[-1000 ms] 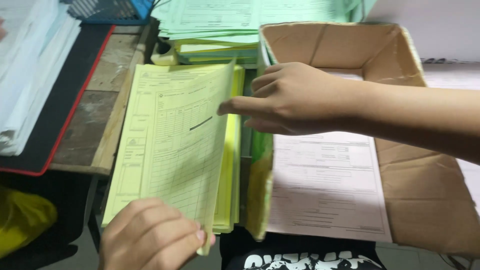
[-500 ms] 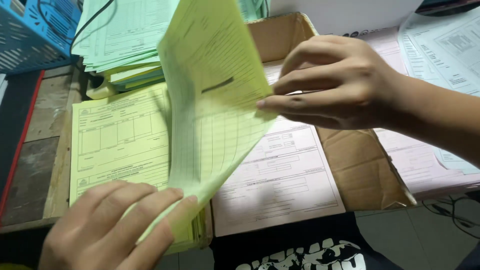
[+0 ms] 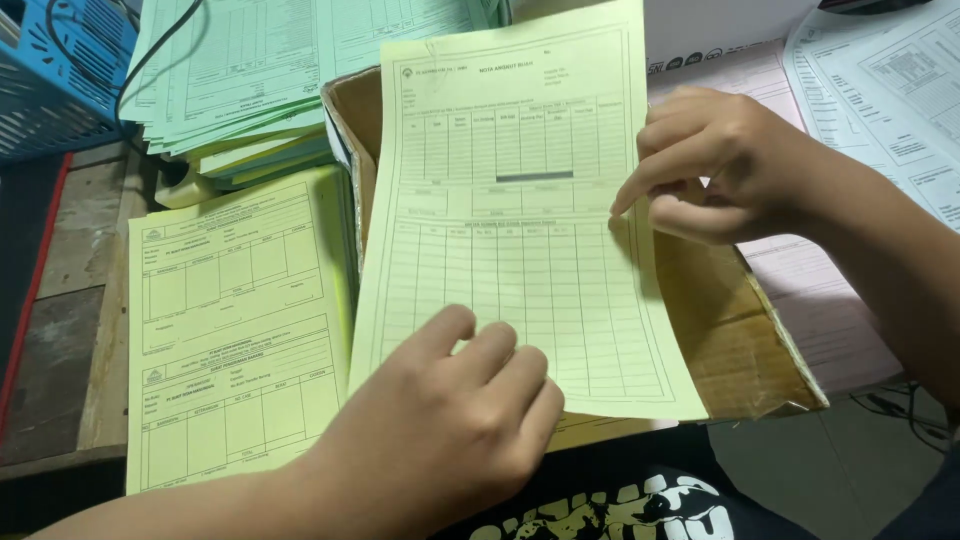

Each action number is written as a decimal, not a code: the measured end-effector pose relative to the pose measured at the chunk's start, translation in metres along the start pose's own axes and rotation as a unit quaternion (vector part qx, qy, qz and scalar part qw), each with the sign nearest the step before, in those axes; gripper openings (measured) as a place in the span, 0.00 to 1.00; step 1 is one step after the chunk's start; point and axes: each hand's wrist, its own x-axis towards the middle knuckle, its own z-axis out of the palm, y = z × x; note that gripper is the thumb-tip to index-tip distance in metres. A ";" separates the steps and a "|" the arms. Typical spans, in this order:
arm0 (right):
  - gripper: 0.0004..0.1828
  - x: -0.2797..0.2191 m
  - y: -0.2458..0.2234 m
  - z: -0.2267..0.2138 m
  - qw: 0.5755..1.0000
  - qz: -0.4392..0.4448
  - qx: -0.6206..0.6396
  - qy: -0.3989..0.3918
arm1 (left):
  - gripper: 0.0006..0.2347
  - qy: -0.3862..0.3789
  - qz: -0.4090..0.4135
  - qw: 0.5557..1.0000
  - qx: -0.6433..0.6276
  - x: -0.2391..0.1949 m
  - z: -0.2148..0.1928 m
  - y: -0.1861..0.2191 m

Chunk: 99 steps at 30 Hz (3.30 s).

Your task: Sorting and placing printed paper forms into a cardboard box.

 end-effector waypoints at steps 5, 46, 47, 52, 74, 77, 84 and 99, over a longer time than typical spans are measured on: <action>0.11 0.000 -0.022 -0.001 0.991 0.012 0.027 -0.128 | 0.11 -0.083 -0.028 0.995 -0.053 -0.001 0.029 0.018; 0.18 0.005 -0.037 0.014 0.992 0.047 0.077 0.093 | 0.13 0.022 -0.142 0.962 -0.231 -0.013 0.022 -0.067; 0.19 -0.001 -0.022 0.024 0.961 0.070 0.095 0.252 | 0.09 0.157 -0.136 0.957 -0.202 -0.017 0.028 -0.081; 0.23 -0.023 0.052 0.057 0.880 0.264 0.268 0.288 | 0.15 0.343 -0.350 0.823 -0.288 -0.047 0.099 -0.119; 0.20 -0.026 0.058 0.066 0.786 0.378 0.386 0.301 | 0.12 0.351 -0.448 0.739 -0.361 -0.071 0.149 -0.134; 0.24 -0.028 0.066 0.069 0.726 0.391 0.476 0.305 | 0.12 0.347 -0.460 0.731 -0.365 -0.069 0.146 -0.132; 0.25 -0.019 0.050 0.066 0.729 0.413 0.450 0.309 | 0.09 0.301 -0.473 0.746 -0.359 -0.069 0.143 -0.126; 0.18 -0.028 0.059 0.065 0.787 0.417 0.365 0.271 | 0.03 0.305 -0.426 0.780 -0.341 -0.071 0.147 -0.131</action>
